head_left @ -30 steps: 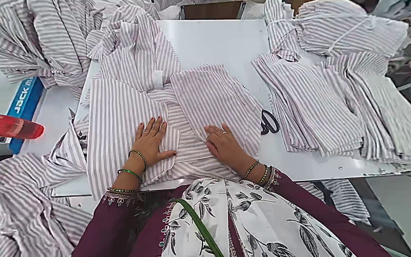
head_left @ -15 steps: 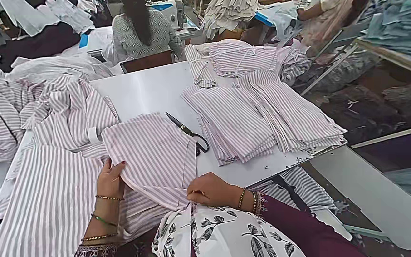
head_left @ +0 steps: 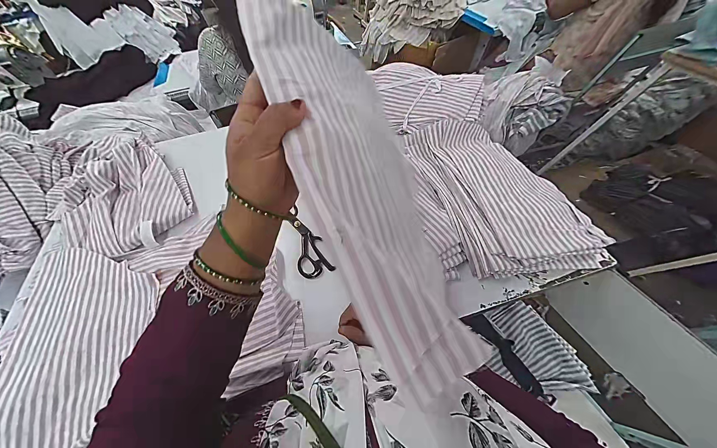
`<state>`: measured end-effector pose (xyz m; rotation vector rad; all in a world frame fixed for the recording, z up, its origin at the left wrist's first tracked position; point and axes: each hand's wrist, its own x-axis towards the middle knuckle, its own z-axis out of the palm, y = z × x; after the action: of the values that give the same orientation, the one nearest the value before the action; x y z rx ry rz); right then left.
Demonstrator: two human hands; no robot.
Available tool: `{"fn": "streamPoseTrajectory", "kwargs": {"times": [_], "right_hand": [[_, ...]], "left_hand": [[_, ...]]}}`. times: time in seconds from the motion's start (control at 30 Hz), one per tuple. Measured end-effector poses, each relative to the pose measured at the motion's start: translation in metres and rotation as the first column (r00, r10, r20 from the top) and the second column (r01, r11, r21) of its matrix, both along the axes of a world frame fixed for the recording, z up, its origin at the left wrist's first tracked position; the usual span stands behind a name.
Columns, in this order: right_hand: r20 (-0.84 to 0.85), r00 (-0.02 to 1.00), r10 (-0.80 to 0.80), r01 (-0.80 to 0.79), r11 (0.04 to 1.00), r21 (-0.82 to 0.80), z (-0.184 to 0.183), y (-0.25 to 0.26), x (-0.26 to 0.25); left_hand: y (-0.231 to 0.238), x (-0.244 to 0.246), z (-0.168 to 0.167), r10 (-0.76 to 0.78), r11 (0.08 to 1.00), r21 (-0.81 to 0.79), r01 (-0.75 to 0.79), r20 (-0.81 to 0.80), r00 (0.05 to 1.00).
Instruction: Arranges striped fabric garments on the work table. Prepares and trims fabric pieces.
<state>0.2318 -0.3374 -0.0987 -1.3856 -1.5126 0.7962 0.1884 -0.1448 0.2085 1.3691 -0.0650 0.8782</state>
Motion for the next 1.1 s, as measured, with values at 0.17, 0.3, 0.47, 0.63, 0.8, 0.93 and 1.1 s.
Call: {"fn": "streamPoseTrajectory", "kwargs": {"times": [0.17,0.3,0.47,0.63,0.8,0.93,1.1], "right_hand": [[0.027,0.995,-0.093,0.076,0.927,0.367,0.064,0.007,-0.003],[0.013,0.995,-0.100,0.088,0.925,0.369,0.063,0.010,-0.001],[-0.019,0.994,-0.108,0.108,0.944,0.312,0.063,0.010,-0.001],[-0.110,0.988,-0.107,0.120,0.986,0.112,0.112,0.010,0.008],[0.252,0.798,-0.548,0.460,0.823,0.335,0.167,0.053,0.067],[0.641,0.667,-0.379,0.668,0.685,-0.290,0.177,0.107,0.109],[0.584,0.699,-0.413,0.676,0.647,-0.352,0.180,0.115,0.128]], "left_hand": [[0.020,0.042,-0.060,0.098,0.992,-0.007,-0.125,-0.571,0.815],[0.013,0.024,-0.125,-0.063,0.997,-0.035,0.063,-0.848,0.527],[0.016,-0.017,-0.162,-0.148,0.905,0.058,0.422,-0.887,0.438],[0.021,-0.032,-0.151,-0.196,0.968,-0.064,0.243,-0.796,0.573],[0.006,-0.003,-0.146,-0.326,0.932,-0.351,0.095,-0.692,0.644],[-0.001,0.028,-0.147,-0.338,0.903,-0.430,-0.004,-0.715,0.612],[0.011,0.051,-0.153,-0.185,0.972,-0.235,-0.027,-0.824,0.535]]}}
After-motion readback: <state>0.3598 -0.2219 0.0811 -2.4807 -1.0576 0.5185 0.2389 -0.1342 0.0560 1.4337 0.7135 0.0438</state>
